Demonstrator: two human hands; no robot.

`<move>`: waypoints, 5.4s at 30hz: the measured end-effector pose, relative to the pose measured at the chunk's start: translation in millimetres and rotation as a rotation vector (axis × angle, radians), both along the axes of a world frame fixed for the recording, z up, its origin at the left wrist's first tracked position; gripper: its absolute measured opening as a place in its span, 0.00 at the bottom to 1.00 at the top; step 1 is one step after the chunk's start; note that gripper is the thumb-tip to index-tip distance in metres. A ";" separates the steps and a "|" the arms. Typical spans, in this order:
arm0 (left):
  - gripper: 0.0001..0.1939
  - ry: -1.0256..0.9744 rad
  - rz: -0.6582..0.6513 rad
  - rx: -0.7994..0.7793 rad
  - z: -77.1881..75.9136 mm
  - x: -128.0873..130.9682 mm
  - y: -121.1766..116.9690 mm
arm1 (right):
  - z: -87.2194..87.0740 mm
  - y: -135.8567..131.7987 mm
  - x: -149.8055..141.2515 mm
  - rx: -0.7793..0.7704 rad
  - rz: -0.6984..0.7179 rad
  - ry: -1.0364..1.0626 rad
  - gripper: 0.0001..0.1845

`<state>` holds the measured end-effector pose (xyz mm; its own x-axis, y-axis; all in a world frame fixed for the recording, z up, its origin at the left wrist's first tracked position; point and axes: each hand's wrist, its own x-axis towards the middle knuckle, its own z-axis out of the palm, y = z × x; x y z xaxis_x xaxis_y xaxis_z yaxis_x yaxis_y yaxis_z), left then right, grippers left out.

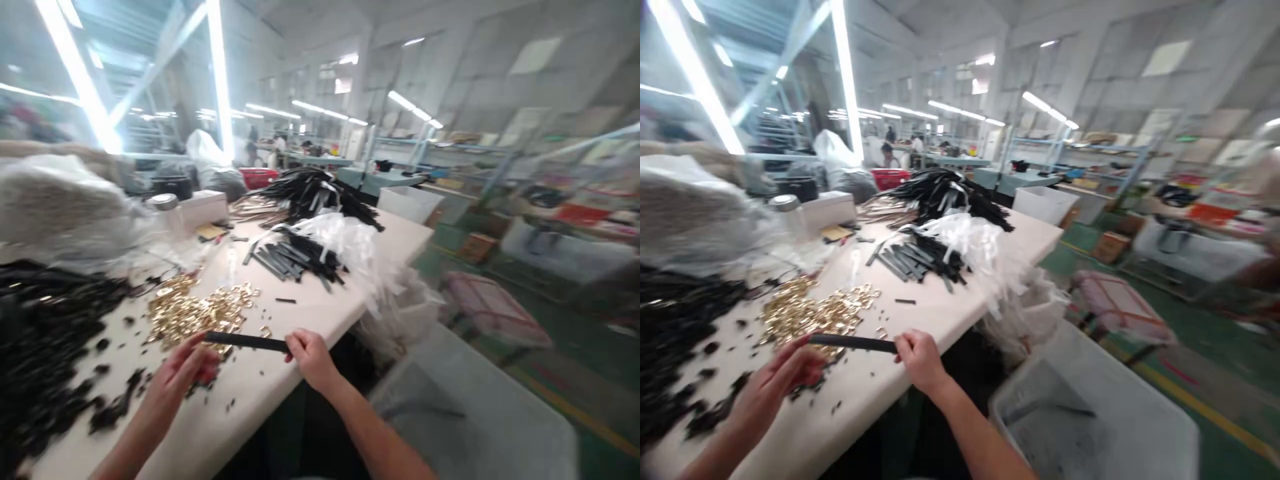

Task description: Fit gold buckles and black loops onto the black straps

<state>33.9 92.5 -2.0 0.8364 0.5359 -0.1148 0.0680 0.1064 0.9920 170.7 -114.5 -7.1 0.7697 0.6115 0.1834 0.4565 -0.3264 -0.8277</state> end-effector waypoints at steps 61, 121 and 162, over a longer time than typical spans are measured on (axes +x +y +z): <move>0.17 0.050 -0.057 -0.317 -14.2 -4.3 -2.7 | 2.6 34.3 -44.9 0.059 0.185 0.073 0.09; 0.22 0.016 -0.215 -0.245 -18.3 -1.4 -11.1 | -13.5 45.2 -26.5 0.133 0.351 -0.629 0.11; 0.23 0.719 0.297 1.134 -27.3 -105.6 134.4 | -58.0 37.8 6.5 -0.017 0.171 -0.710 0.17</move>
